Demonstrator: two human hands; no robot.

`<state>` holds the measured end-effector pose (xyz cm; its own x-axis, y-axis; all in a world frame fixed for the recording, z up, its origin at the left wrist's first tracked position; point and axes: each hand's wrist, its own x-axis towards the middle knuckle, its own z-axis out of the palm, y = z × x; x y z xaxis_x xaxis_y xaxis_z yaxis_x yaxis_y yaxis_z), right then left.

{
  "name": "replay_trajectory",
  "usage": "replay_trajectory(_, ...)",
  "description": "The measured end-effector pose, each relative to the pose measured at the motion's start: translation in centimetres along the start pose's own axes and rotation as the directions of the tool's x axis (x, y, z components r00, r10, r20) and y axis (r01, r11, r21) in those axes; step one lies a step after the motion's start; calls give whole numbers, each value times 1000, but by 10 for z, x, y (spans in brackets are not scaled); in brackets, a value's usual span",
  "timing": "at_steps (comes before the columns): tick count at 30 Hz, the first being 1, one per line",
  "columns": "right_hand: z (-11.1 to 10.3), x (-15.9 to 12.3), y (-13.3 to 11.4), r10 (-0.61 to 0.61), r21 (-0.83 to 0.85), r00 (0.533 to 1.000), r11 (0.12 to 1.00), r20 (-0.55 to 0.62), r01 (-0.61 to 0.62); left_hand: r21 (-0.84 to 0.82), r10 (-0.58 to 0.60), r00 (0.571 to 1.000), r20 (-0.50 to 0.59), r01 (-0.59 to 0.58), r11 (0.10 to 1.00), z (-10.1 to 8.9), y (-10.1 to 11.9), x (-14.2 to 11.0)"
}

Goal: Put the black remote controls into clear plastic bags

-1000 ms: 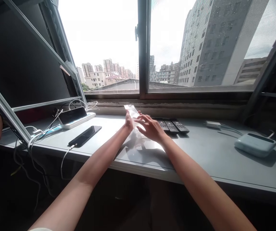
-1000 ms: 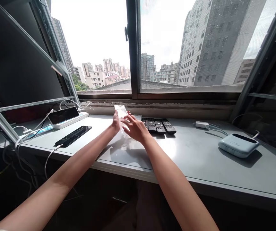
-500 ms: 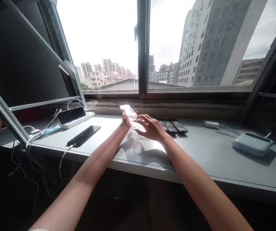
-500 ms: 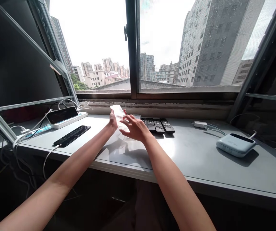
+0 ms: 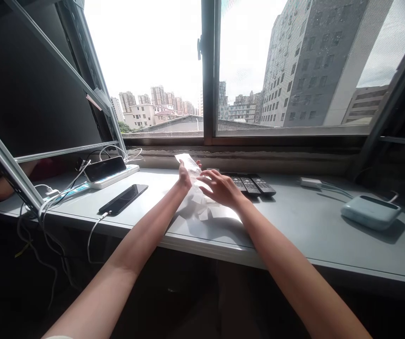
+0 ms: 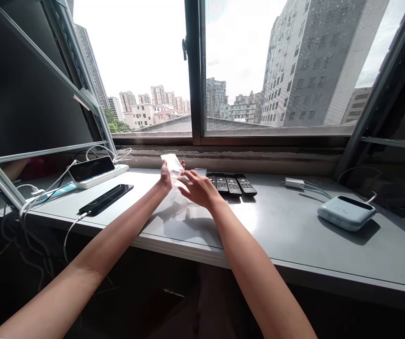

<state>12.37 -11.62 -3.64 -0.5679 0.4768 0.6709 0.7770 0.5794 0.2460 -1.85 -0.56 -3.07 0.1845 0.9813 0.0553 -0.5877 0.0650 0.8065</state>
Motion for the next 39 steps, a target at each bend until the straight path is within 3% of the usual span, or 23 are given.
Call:
replay_trajectory(9, 1, 2, -2, -127, -103, 989, 986, 77, 134, 17, 11, 999, -31, -10, 1000, -1, 1, 1)
replay_trajectory(15, 1, 3, -2, -42, -112, 998, 993, 46, 47, -3, -31, 999, -11, 31, 999, 5, 2, -4)
replay_trajectory(18, 1, 2, 0, 16, -126, 999, 992, 38, -11, -12, -40, 998, 58, 40, 999, 8, 0, -5)
replay_trajectory(21, 0, 2, 0, 71, -128, 995, 990, 70, -61, -23, -41, 987, 153, 45, 999, 12, -7, -5)
replay_trajectory(25, -4, 1, -3, 89, -89, 984, 993, 155, -76, -46, -57, 982, 178, 67, 997, 15, -16, -6)
replay_trajectory(33, -11, 4, -8, 186, -120, 974, 978, 130, -171, 51, -163, 957, 238, 156, 987, 23, -21, -23)
replay_trajectory(39, -16, 4, -9, 255, -208, 946, 955, 202, -213, 39, 5, 971, 238, -15, 999, 24, -28, -24)
